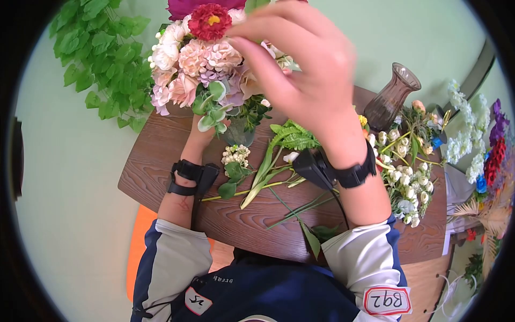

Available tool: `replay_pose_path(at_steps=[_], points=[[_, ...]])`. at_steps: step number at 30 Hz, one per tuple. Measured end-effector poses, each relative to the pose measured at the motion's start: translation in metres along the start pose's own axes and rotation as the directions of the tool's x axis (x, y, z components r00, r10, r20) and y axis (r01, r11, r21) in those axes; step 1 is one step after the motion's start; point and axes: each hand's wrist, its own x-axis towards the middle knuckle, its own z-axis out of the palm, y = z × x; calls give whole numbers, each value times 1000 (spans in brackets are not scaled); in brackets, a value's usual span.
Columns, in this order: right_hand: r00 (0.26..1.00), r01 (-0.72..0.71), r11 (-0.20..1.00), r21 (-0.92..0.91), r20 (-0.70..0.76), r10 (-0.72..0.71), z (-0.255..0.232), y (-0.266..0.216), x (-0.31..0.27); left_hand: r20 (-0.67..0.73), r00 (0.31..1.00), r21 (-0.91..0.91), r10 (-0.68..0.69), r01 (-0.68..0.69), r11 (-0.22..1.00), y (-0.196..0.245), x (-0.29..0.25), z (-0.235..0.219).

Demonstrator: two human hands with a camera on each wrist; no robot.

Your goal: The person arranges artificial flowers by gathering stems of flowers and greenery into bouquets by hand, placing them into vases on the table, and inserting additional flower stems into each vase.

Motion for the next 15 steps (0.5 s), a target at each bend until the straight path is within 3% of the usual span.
replay_pose_path(at_steps=[3, 5, 7, 9, 11, 12, 13, 15], points=[[998, -19, 999, -26, -56, 18, -17, -2, -27, -9, 1000, 0, -1, 1, 1000, 4, -1, 1], [985, -162, 985, -64, 52, 165, -30, -14, -40, -5, 1000, 19, -2, 2, 1000, 9, -2, 1], [980, -175, 982, -75, 86, 181, -40, -15, -50, 25, 995, 120, 92, -94, 988, 13, 0, 1], [940, -243, 963, -118, 217, 264, -50, -13, -59, 48, 994, 191, 102, -110, 976, 15, 0, -2], [926, -259, 957, -134, 247, 285, -62, -7, -71, -46, 998, 15, 52, -51, 999, 20, -3, -2], [898, -314, 937, -149, 272, 345, -69, -3, -77, -72, 996, 191, 61, -46, 980, 32, 0, 0], [867, -366, 916, -165, 298, 400, -75, 0, -82, -39, 987, 140, 155, -148, 979, 14, 7, -13], [849, -403, 901, -161, 303, 434, -88, -1, -84, -123, 991, 142, 52, -34, 989, 25, 7, -12]])
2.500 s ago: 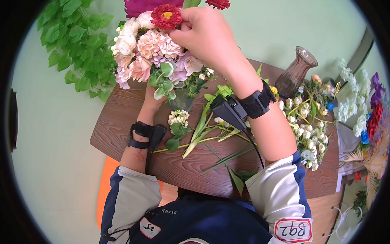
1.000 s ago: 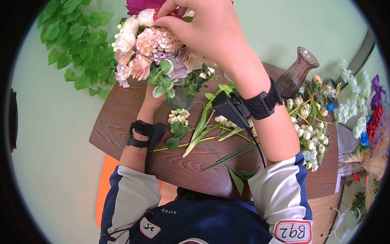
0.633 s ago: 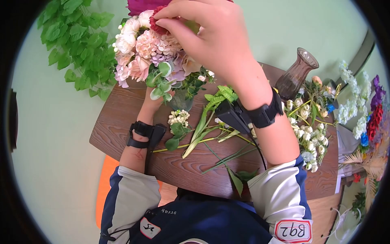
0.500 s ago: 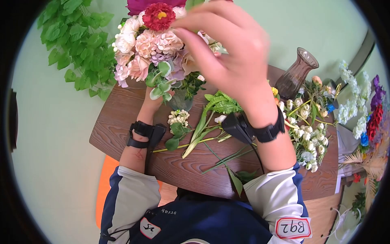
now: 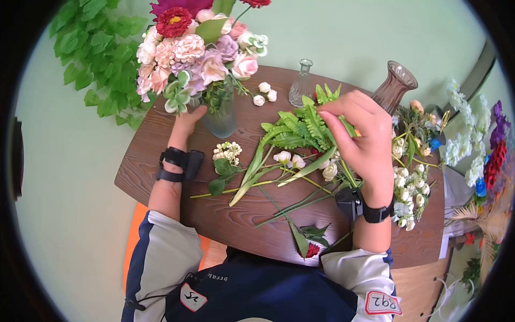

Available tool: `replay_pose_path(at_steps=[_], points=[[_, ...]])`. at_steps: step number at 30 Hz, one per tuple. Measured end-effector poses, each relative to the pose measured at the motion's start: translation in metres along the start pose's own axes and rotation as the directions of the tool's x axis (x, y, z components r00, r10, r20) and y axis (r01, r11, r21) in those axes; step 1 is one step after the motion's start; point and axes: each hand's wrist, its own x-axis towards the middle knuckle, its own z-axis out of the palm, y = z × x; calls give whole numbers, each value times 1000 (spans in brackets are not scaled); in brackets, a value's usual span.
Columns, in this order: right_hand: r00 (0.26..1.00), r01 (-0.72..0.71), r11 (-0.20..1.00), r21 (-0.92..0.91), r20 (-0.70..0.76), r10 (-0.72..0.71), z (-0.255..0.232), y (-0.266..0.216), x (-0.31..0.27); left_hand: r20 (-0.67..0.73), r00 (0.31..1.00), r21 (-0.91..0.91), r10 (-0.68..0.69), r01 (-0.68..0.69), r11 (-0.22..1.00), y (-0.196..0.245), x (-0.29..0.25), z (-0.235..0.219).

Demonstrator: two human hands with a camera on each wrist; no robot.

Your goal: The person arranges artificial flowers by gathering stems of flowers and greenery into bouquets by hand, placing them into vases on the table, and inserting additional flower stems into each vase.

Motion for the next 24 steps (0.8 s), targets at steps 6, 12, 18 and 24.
replay_pose_path(at_steps=[6, 12, 18, 24], points=[[998, -41, 998, 56, -44, 43, -35, -3, -10, 52, 995, -87, 89, -85, 993, -37, 52, -23], [962, -39, 999, 22, -268, 44, -76, -8, -25, 26, 999, 197, -31, 25, 980, -22, 71, -31], [706, -47, 986, 157, -693, 144, -128, 9, -61, 73, 941, 383, -329, 278, 881, -34, 19, -40], [639, 234, 959, -160, -719, -275, -166, 15, -70, 289, 778, 746, -558, 182, 640, 25, -58, -46]])
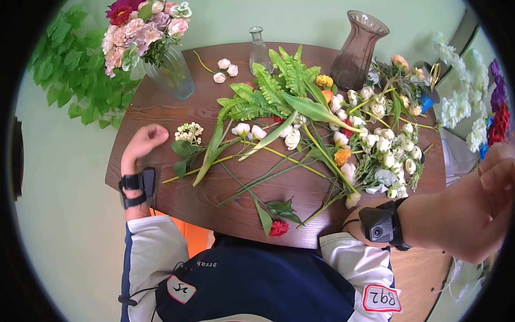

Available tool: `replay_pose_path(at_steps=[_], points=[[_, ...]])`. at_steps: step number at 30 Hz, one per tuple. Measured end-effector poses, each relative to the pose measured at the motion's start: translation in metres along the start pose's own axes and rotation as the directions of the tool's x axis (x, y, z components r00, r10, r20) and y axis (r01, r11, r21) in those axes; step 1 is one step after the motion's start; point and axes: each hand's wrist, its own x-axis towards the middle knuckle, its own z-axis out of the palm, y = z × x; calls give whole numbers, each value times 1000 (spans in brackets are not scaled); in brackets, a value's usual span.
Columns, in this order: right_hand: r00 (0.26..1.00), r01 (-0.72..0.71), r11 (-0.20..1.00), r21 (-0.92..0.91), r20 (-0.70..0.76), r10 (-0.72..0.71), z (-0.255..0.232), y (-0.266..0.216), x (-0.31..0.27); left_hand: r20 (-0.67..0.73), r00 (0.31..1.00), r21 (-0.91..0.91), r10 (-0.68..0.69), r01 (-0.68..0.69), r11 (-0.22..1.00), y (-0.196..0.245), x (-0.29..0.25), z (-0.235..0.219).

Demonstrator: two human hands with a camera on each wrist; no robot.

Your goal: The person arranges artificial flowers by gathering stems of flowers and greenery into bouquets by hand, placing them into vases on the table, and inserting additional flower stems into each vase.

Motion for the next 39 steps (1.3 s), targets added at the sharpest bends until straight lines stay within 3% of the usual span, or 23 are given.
replay_pose_path(at_steps=[2, 5, 7, 8, 10, 12, 14, 15, 16, 18, 19, 20, 22, 23, 24, 26, 27, 28, 30, 32, 34, 38, 39], points=[[990, -115, 984, 138, 98, 102, -11, -7, 6, 51, 999, -95, 7, -2, 996, 10, -22, 12], [984, -159, 970, 186, 105, 141, -14, -16, 9, 115, 991, -189, 70, -48, 981, 53, -42, 38], [986, -163, 961, 224, 76, 150, -12, -24, 12, 28, 974, -198, 225, -216, 956, 81, -47, 57], [987, -162, 949, 270, 45, 156, -13, -26, 13, 35, 972, -202, 230, -219, 955, 76, -42, 63], [985, -171, 943, 286, 72, 157, -22, -26, 19, -164, 878, 159, 449, -426, 891, 63, -13, 78], [983, -179, 939, 294, 96, 157, -32, -30, 22, -174, 882, 113, 437, -423, 899, 74, 3, 81], [978, -199, 935, 293, -5, 209, -37, -35, 22, -198, 918, 89, 343, -331, 939, 86, 18, 78], [944, -298, 898, 323, 237, 228, -54, -32, 27, -239, 888, 90, 393, -383, 920, 85, 30, 76], [948, -287, 902, 323, 232, 218, -65, -29, 25, -245, 883, 93, 402, -391, 916, 83, 43, 74], [941, -338, 842, 420, 170, 293, -64, -24, 15, -385, 848, 246, 364, -286, 926, 78, 65, 67], [970, -243, 970, 17, -29, 243, -61, -18, 6, -500, 768, 257, 401, -310, 915, 80, 69, 67], [973, -225, 974, 36, -40, 227, -65, -11, 7, -583, 727, 214, 361, -292, 932, 78, 78, 67], [870, -490, 848, 204, 61, 489, -74, 1, 7, -719, 630, 31, 294, -393, 919, 74, 83, 73], [894, -408, 913, -7, -207, 398, -45, 1, -1, -761, 599, 8, 250, -377, 926, 82, 74, 75], [834, -508, 861, 13, -242, 495, -29, -2, 2, -769, 590, 8, 245, -374, 927, 83, 70, 78], [793, -600, 800, -21, -149, 591, -8, -3, -4, -713, 696, -271, 86, -387, 881, 75, 63, 77], [816, -578, 809, -105, -52, 576, 3, -5, -6, -688, 725, -334, 25, -347, 876, 65, 64, 77], [791, -595, 791, -143, 67, 608, 14, -11, -9, -697, 717, -329, 17, -340, 881, 55, 68, 79], [700, -626, 734, -263, 224, 678, 35, -15, -20, -688, 720, -552, -90, -439, 709, 43, 81, 82], [645, -410, 811, -417, 496, 581, 49, -12, -27, -734, 675, -518, -79, -481, 708, 41, 83, 86], [554, -418, 807, -418, 586, 591, 70, -20, -36, -755, 649, -528, -93, -519, 672, 46, 82, 87], [435, -232, 861, -452, 744, 507, 93, -19, -62, -821, 569, -468, -54, -616, 634, 59, 72, 83], [395, -195, 866, -460, 771, 499, 99, -19, -69, -854, 521, -405, -2, -662, 631, 61, 71, 82]])
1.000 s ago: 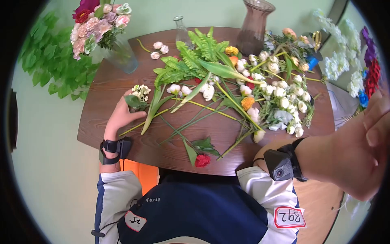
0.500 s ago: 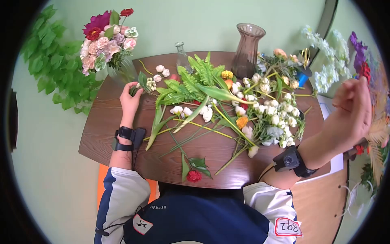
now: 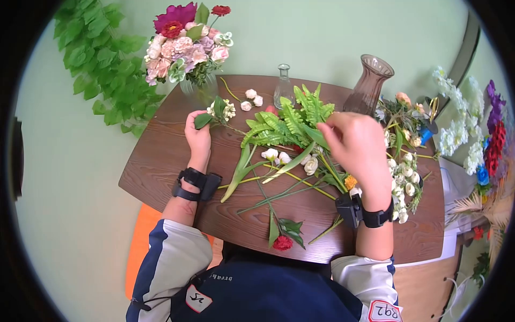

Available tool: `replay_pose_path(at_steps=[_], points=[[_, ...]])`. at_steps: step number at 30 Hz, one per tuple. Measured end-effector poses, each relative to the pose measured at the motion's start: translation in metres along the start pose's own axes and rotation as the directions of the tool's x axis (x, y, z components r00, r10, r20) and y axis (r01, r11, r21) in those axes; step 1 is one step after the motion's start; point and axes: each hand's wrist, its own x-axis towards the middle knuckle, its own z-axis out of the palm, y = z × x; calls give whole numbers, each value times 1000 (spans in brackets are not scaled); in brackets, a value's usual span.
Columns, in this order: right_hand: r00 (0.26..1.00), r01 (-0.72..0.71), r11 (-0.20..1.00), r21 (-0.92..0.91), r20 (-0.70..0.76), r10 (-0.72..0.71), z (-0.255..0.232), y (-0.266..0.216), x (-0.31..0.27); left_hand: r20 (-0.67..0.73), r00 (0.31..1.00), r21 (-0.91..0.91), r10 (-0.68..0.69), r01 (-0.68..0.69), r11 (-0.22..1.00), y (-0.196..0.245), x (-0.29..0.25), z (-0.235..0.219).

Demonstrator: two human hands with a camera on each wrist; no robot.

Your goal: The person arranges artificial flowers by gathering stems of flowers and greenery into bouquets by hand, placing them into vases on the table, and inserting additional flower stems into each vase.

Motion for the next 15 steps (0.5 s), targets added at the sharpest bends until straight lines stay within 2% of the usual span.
replay_pose_path(at_steps=[1, 3, 4, 5, 6, 8, 9, 11, 12, 13, 15], points=[[1000, 6, 1000, 0, 0, -6, 10, 1, 1, 5, 997, -7, 76, -76, 997, 2, 0, 0], [992, 34, 999, 0, 123, -34, 28, 4, 0, 7, 996, -3, 91, -91, 996, 11, -2, 2], [976, 4, 999, -31, 219, 3, 33, 4, 0, -6, 992, -3, 123, -123, 992, 15, -4, 4], [975, -2, 1000, -30, 220, 9, 38, 5, -2, -17, 988, -3, 154, -155, 988, 19, -4, 4], [942, -10, 999, -50, 334, 26, 42, 9, -5, -10, 989, -2, 149, -149, 989, 23, -5, 4], [835, -5, 995, -96, 548, 57, 52, 19, -12, -81, 985, 80, 150, -144, 986, 29, -9, 6], [832, -16, 994, -104, 550, 71, 59, 20, -16, -72, 987, 72, 142, -136, 988, 25, -9, 7], [780, -156, 960, -234, 568, 265, 75, 17, -22, -126, 983, 137, 136, -119, 983, 14, -5, 3], [711, -181, 946, -268, 630, 314, 83, 17, -20, -124, 989, 189, 84, -60, 980, 16, -6, 3], [702, -205, 939, -277, 626, 338, 88, 11, -19, -85, 995, 127, 46, -35, 991, -1, -1, -3], [766, -146, 920, -365, 546, 338, 112, 12, -25, 118, 979, 328, -166, 119, 937, -1, 3, -8]])
